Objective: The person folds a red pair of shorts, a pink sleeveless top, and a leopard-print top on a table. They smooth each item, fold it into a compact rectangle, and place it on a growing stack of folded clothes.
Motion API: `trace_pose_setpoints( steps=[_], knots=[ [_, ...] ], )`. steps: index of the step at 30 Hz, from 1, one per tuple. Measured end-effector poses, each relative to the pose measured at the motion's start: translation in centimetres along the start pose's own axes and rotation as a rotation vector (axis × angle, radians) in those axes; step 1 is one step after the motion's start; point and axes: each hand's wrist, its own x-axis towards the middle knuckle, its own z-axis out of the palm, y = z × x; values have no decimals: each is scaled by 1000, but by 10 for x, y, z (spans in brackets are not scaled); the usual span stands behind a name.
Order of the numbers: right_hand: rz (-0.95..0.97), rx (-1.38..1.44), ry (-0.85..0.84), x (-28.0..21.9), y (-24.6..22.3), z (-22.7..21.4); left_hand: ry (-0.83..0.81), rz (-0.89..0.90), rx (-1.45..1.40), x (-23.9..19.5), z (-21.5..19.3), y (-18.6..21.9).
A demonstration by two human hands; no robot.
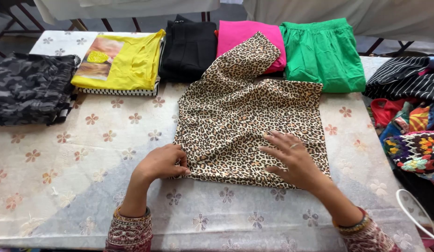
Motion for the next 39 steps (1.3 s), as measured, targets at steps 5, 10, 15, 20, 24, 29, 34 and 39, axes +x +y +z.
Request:
trace_pose_setpoints(
  steps=[5,10,15,20,24,29,34,39],
  knots=[
    [-152,-40,-456,39,-33,18,-59,-49,31,-1,-4,3],
    [-134,49,-666,60,-55,40,54,-47,239,-2,-32,77],
    [-58,57,-785,61,-56,54,317,228,191,68,-47,128],
    [-146,76,-611,57,-51,56,696,442,-399,223,-18,128],
    [-210,229,-371,53,-25,54,1021,247,-572,259,-29,107],
    [224,446,179,60,48,33,1202,-210,-703,282,-18,31],
    [579,247,220,56,155,29,1090,-370,-724,261,-26,31],
    [588,-61,330,65,191,25,988,-449,-702,251,-33,37]
  ],
)
